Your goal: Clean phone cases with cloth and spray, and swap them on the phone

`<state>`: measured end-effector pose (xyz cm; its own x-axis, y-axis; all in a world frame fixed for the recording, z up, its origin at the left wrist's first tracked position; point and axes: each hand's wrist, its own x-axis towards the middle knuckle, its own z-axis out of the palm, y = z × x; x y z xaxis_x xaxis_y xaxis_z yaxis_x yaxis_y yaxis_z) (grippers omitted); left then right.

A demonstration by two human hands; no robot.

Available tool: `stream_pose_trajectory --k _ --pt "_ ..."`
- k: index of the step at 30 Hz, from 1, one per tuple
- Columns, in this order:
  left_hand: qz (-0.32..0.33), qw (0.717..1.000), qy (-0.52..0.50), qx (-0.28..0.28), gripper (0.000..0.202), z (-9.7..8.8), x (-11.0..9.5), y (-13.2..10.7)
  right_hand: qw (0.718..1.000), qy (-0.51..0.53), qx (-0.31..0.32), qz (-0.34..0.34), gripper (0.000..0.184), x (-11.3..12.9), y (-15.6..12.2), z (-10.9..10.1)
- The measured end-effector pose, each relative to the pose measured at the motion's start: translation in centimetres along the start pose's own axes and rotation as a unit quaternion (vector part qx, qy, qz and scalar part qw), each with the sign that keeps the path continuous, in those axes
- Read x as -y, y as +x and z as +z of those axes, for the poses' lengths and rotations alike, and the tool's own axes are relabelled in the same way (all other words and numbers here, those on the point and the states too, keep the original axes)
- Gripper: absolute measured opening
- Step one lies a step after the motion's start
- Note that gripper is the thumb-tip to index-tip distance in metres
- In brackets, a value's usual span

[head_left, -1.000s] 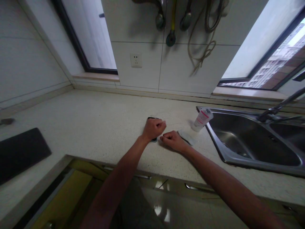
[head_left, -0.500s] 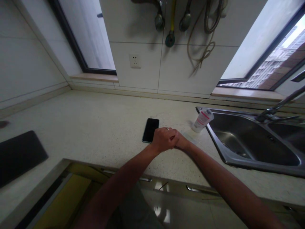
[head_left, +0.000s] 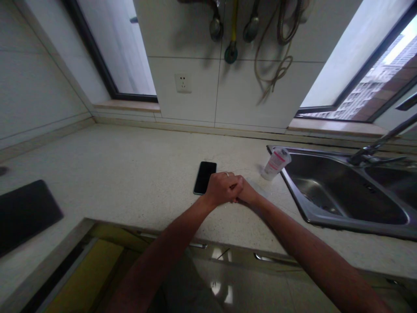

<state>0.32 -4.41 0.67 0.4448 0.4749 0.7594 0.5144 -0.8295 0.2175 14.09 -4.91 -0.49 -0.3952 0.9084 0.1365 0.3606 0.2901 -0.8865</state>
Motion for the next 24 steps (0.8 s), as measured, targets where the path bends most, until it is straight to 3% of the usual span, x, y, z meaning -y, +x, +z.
stream_pose_trajectory --k 3,5,7,10,12,14,15,17,21,24 --pt "0.009 0.999 -0.011 -0.038 0.045 -0.4 0.5 0.2 0.990 -0.034 -0.119 -0.064 0.036 1.1 -0.3 -0.9" --pt "-0.001 0.998 -0.015 -0.062 0.046 -0.5 0.8 0.3 0.966 -0.075 -0.227 -0.096 0.043 1.7 -0.5 -2.1" --pt "-0.004 0.998 -0.020 -0.065 0.046 -0.4 1.1 0.3 0.916 -0.100 -0.367 -0.125 0.046 2.1 -0.7 -3.7" --pt "-0.004 0.999 -0.022 -0.042 0.045 -0.3 1.4 0.2 0.806 -0.111 -0.566 -0.132 0.047 2.2 -1.1 -6.6" --pt "-0.011 0.999 -0.020 -0.034 0.045 -0.3 1.6 0.2 0.738 -0.103 -0.652 -0.138 0.046 1.9 -1.3 -8.4" --pt "-0.021 0.999 -0.018 -0.037 0.046 -0.3 1.7 0.2 0.690 -0.097 -0.697 -0.172 0.038 1.5 -1.5 -9.9" --pt "-0.026 0.999 -0.017 -0.039 0.046 -0.3 1.8 0.2 0.679 -0.095 -0.704 -0.185 0.030 1.1 -1.5 -10.4" --pt "-0.038 0.998 -0.014 -0.037 0.046 -0.3 2.1 0.3 0.684 -0.103 -0.701 -0.174 0.021 0.3 -1.5 -11.1" --pt "-0.057 0.998 0.007 -0.022 0.045 -0.5 2.5 0.3 0.758 -0.079 -0.643 -0.074 0.036 -1.7 -0.8 -11.0" --pt "-0.137 0.988 0.072 -0.005 0.039 -0.8 2.9 0.5 0.781 -0.050 -0.622 -0.033 0.042 -2.9 -0.3 -10.6"
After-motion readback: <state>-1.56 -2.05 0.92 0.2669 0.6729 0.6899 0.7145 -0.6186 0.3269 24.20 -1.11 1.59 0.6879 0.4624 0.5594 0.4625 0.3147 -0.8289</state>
